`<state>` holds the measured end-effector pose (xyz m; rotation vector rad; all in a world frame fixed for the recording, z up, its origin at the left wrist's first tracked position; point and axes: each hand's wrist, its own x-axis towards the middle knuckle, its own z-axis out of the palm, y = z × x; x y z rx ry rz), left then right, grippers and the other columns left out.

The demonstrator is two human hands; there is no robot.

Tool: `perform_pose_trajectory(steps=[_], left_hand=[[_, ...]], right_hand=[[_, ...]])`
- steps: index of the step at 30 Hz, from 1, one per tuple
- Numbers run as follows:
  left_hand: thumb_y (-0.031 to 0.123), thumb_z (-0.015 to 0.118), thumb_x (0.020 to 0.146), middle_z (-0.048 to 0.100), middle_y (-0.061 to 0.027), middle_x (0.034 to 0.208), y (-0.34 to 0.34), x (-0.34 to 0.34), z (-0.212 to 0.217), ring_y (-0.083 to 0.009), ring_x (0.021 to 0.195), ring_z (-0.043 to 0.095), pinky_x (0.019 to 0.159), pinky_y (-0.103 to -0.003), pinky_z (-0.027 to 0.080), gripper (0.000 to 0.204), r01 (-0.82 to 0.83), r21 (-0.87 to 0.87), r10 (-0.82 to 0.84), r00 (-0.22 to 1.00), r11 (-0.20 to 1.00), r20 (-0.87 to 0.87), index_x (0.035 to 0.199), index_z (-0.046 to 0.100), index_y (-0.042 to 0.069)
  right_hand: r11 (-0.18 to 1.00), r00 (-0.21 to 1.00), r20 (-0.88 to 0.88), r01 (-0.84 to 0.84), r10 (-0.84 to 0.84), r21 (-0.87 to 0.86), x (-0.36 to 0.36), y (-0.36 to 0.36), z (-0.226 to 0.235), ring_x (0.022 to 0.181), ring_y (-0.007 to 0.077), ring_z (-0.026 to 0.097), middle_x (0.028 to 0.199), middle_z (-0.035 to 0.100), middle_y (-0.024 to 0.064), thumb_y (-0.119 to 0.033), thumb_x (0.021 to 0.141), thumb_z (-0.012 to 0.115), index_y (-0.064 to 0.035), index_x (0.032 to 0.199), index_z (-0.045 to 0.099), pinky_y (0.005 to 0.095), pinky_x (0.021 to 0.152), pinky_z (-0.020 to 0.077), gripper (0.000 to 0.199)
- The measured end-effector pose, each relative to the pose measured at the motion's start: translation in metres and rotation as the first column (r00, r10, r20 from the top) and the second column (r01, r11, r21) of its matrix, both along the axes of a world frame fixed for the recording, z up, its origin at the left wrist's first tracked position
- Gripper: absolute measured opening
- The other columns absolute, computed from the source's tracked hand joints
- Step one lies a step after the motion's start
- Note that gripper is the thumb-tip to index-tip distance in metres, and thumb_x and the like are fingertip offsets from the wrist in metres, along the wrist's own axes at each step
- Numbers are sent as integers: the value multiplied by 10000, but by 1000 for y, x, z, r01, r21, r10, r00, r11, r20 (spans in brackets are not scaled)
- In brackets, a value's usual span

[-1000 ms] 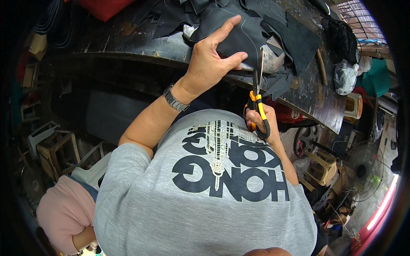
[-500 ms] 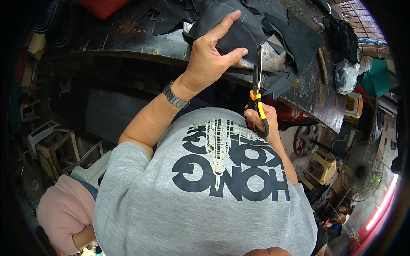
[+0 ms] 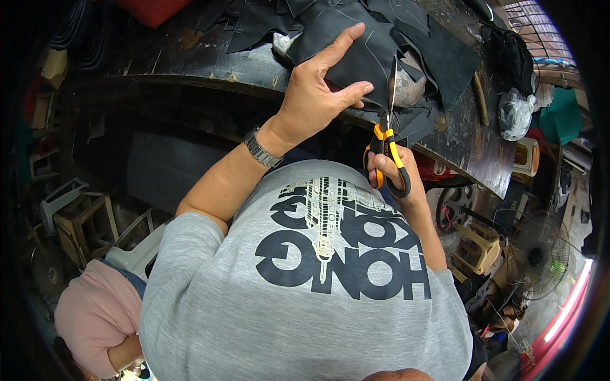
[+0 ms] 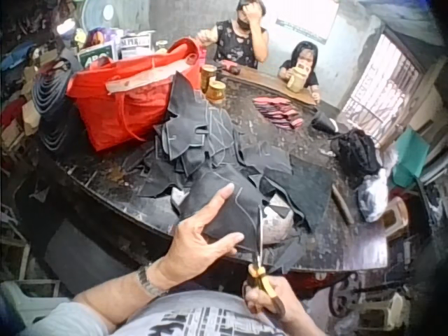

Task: The person uses shears to cut black leather pieces on a workbench. They repeatedly pick up pieces, trim along marked lines, and set the cut pieces aside. The workspace contains scattered leather scraps and tools.

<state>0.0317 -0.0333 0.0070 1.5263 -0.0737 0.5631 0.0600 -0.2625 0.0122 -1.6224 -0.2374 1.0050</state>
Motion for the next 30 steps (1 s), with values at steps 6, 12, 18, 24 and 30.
perform_pose_trajectory(steps=[6, 12, 18, 24, 30], left_hand=[[60, 763, 827, 395, -168, 1511, 2, 0, 0, -186, 928, 716, 697, -237, 615, 694, -1, 3, 1, 1000, 1000, 8, 1445, 449, 65], [63, 756, 834, 384, -166, 1519, 5, 0, 1, -179, 884, 723, 702, -236, 613, 690, 31, -16, -31, 999, 999, -12, 1449, 443, 62], [52, 752, 833, 379, -166, 1521, 8, 2, 2, -170, 876, 720, 698, -237, 614, 697, 66, -33, -66, 998, 997, -2, 1453, 433, 52], [56, 760, 827, 482, -158, 1443, 14, 6, -3, -170, 945, 704, 718, -243, 611, 693, 116, -46, -118, 992, 992, -40, 1446, 448, 59], [76, 785, 807, 615, -143, 1300, 18, 11, -6, -187, 1044, 678, 892, -271, 557, 650, 28, 90, -29, 1000, 996, 7, 1400, 519, 68]], right_hand=[[999, 1000, 26, 15, -16, 47, -3, 1, -3, 495, 92, 539, 613, 567, 25, -387, 834, 761, -29, 836, 622, 228, 467, 428, 384], [999, 998, 61, 0, -3, 47, -6, 0, -5, 460, 77, 525, 579, 560, 8, -382, 847, 762, -34, 819, 627, 215, 433, 412, 374], [999, 999, 51, 7, -9, 46, -8, -1, -5, 446, 79, 523, 562, 559, 5, -405, 826, 782, -36, 813, 632, 215, 424, 414, 398], [1000, 1000, 15, -8, 7, 17, -7, -6, -6, 421, 82, 508, 539, 545, 4, -416, 802, 804, -35, 793, 631, 215, 404, 398, 419], [999, 999, 14, -43, 44, -27, -5, -6, -2, 433, 88, 516, 546, 545, 8, -388, 810, 792, -32, 776, 626, 223, 421, 411, 395]])
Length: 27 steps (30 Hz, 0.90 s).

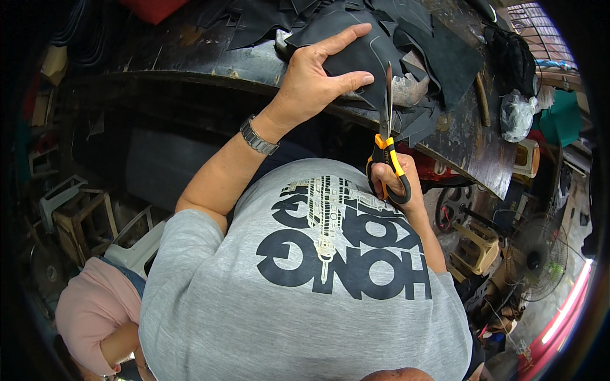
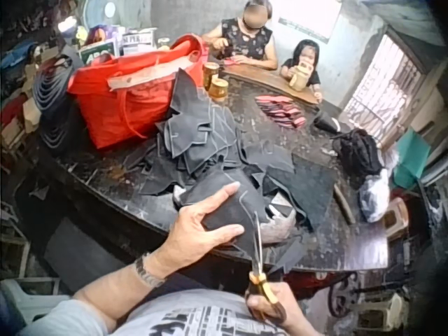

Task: The person uses shears to cut black leather pieces on a workbench. They repeatedly pick up pieces, trim along marked lines, and set the cut pieces aside. The workspace contains scattered leather scraps and tools.

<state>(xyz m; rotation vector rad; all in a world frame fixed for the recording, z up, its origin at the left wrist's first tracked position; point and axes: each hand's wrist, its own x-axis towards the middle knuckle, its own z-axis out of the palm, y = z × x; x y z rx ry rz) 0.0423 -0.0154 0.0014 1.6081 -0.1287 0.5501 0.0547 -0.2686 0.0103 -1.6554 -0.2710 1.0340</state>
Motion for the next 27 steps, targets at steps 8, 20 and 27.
perform_pose_trajectory(steps=[8, 20, 27], left_hand=[[79, 785, 806, 542, -156, 1392, -8, -2, 1, -213, 1147, 634, 937, -286, 539, 685, 29, 38, -30, 999, 999, 25, 1423, 488, 66], [72, 801, 783, 515, -144, 1424, 5, 1, 2, -231, 1191, 606, 1007, -325, 499, 748, 124, 43, -125, 992, 991, 23, 1448, 460, 91], [72, 800, 783, 536, -136, 1405, 10, 5, -7, -223, 1150, 635, 993, -314, 509, 746, 140, 86, -142, 990, 986, 15, 1449, 467, 118]], right_hand=[[993, 996, -65, 74, -68, 90, 3, 3, 3, 503, 93, 555, 621, 571, 27, -438, 786, 780, -28, 819, 620, 221, 477, 448, 442], [999, 999, -52, 15, -13, 46, 1, -2, 1, 447, 96, 537, 575, 557, 17, -480, 782, 796, -39, 762, 601, 226, 412, 424, 482], [1000, 999, -31, -7, 7, 4, 2, -4, 0, 411, 91, 505, 530, 527, 8, -463, 779, 805, -30, 775, 606, 221, 386, 390, 476]])
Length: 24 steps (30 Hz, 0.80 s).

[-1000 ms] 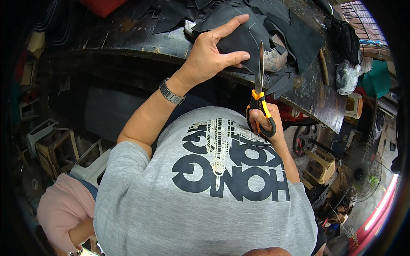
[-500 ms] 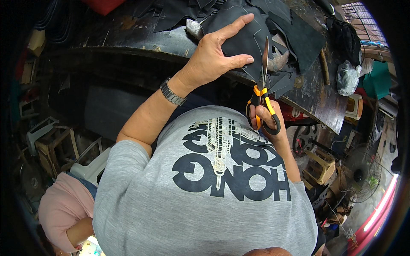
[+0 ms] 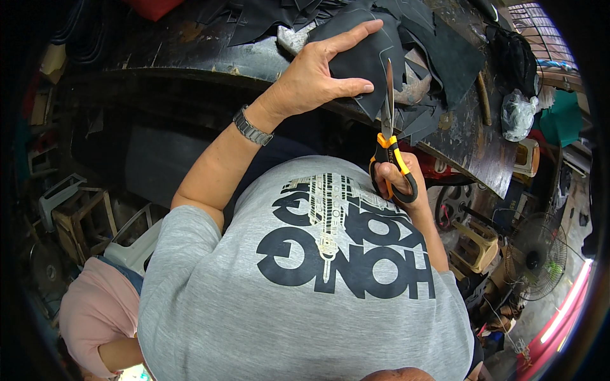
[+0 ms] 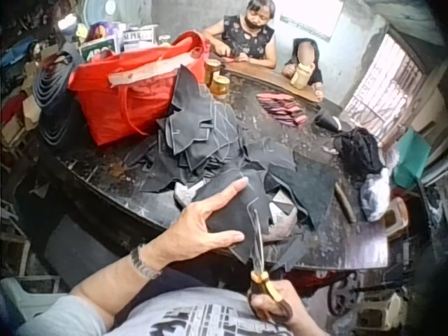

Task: The person uses shears to cut black leather pieces on a workbench. They repeatedly pick up pieces, trim along marked lines, and set the cut pieces aside. The workspace contains scattered leather scraps and tools.

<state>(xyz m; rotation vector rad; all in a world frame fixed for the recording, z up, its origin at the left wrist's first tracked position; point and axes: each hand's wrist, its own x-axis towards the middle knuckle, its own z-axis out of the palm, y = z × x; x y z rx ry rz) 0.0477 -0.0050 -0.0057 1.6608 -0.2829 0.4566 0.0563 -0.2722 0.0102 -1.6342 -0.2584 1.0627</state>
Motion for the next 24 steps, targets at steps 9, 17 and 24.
perform_pose_trajectory(steps=[9, 17, 24], left_hand=[[104, 811, 775, 484, -126, 1464, 2, -6, 3, -243, 1297, 526, 1094, -341, 409, 760, 46, -61, -47, 998, 997, -28, 1451, 463, 103], [119, 816, 767, 453, -120, 1492, -8, -12, 4, -222, 1353, 466, 1133, -336, 354, 784, 31, -3, -31, 999, 1000, -8, 1457, 446, 79], [138, 823, 755, 448, -113, 1497, -6, -13, 0, -230, 1382, 432, 1167, -358, 297, 793, 60, -32, -61, 998, 998, -24, 1454, 452, 85]], right_hand=[[997, 999, 0, -52, 52, -53, 5, -1, 3, 430, 87, 504, 539, 521, 5, -452, 776, 799, -25, 800, 620, 222, 406, 388, 464], [999, 999, -48, -2, 4, 49, 7, 10, 4, 525, 92, 550, 625, 557, 15, -504, 766, 772, -40, 790, 612, 219, 469, 436, 491], [999, 1000, -2, -16, 16, 31, 4, 6, -2, 441, 91, 506, 556, 527, 15, -546, 746, 790, -43, 727, 592, 221, 411, 395, 541]])
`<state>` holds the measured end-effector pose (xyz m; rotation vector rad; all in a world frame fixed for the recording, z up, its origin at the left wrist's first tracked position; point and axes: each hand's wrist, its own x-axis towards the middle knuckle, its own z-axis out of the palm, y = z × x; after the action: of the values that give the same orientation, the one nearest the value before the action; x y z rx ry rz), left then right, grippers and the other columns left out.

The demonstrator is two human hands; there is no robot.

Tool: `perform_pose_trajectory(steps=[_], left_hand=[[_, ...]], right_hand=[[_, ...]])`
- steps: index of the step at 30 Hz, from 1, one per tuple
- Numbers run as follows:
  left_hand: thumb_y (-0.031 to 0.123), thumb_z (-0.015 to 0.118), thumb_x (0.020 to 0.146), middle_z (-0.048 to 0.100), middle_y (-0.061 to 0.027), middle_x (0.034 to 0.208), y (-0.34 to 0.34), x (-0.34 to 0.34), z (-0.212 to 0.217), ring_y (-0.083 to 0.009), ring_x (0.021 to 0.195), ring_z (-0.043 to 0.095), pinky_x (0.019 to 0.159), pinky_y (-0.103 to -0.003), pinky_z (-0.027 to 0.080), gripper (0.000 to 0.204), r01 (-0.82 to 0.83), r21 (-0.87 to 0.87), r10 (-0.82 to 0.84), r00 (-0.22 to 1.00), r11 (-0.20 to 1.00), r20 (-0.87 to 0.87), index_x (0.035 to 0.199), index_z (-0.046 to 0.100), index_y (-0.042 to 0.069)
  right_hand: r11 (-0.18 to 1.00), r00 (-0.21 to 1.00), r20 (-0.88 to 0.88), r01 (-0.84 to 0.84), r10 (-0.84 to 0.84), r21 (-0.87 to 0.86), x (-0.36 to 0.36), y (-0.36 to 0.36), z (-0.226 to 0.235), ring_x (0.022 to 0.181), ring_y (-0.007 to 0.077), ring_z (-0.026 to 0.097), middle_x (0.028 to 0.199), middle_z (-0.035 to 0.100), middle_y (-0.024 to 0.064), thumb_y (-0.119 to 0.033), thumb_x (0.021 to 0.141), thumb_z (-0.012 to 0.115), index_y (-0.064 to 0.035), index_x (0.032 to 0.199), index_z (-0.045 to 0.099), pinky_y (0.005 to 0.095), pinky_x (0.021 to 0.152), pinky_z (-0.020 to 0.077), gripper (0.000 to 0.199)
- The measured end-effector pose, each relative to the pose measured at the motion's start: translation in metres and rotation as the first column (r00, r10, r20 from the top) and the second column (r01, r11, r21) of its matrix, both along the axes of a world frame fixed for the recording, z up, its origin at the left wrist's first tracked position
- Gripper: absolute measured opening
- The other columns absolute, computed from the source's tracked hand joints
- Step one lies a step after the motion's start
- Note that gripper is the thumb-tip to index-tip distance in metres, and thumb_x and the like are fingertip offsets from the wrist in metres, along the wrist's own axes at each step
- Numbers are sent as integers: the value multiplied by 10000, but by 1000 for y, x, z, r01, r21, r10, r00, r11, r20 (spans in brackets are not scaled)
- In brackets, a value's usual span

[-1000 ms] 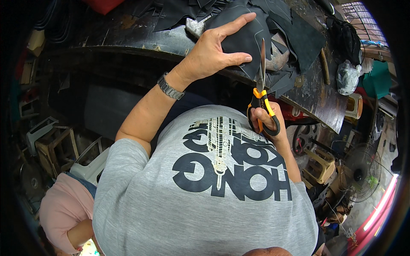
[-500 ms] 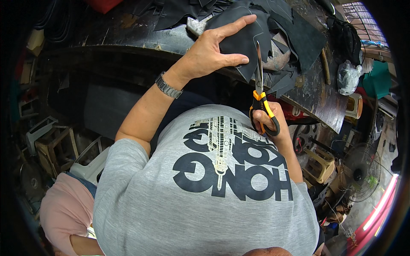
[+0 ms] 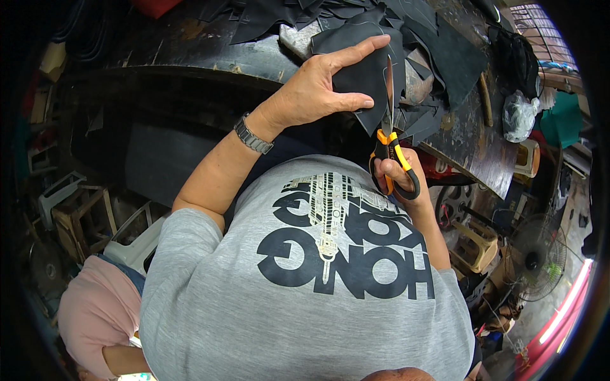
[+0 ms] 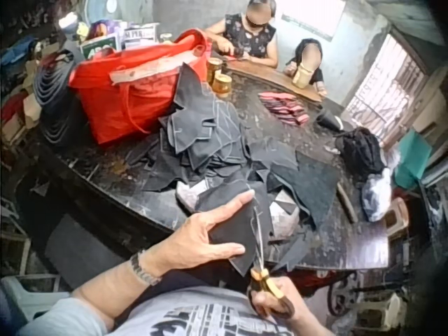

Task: The person uses shears to cut black leather pieces on a workbench. They repeatedly pick up pieces, trim along marked lines, and set the cut pieces aside. The workspace contains scattered leather scraps and tools.

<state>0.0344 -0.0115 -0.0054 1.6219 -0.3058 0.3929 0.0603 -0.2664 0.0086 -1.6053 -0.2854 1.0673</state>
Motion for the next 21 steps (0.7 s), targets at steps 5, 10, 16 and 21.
perform_pose_trajectory(steps=[5, 10, 16, 21], left_hand=[[150, 826, 753, 444, -112, 1501, 0, 1, -1, -231, 1401, 405, 1187, -368, 251, 794, 8, 0, -8, 1000, 1000, -11, 1453, 456, 93], [101, 797, 786, 488, -109, 1461, 0, -3, 0, -201, 1301, 512, 1114, -344, 387, 739, -6, -81, -2, 996, 997, -93, 1447, 465, 92], [42, 737, 841, 504, -103, 1442, -3, -6, -2, -174, 1230, 565, 1050, -312, 463, 664, -24, -269, -1, 996, 963, -94, 1445, 466, 92], [40, 732, 844, 470, -96, 1477, -11, -7, -3, -203, 1285, 530, 1071, -305, 439, 667, -31, -208, 17, 997, 978, -69, 1450, 458, 95]], right_hand=[[1000, 1000, -8, 3, -3, -9, 0, -3, 0, 401, 95, 495, 527, 522, 10, -495, 749, 811, -40, 725, 598, 219, 383, 381, 503], [999, 1000, 10, -12, 12, -50, 2, -5, 1, 397, 87, 480, 523, 516, 5, -467, 755, 817, -32, 733, 599, 216, 372, 356, 487], [999, 999, -36, -40, 39, -28, 3, -4, -1, 456, 97, 518, 570, 539, 18, -505, 755, 794, -27, 767, 607, 229, 425, 393, 513], [998, 996, -77, -31, 35, 51, 4, 3, -1, 549, 101, 560, 656, 567, 31, -548, 758, 755, -20, 834, 608, 236, 490, 435, 553]])
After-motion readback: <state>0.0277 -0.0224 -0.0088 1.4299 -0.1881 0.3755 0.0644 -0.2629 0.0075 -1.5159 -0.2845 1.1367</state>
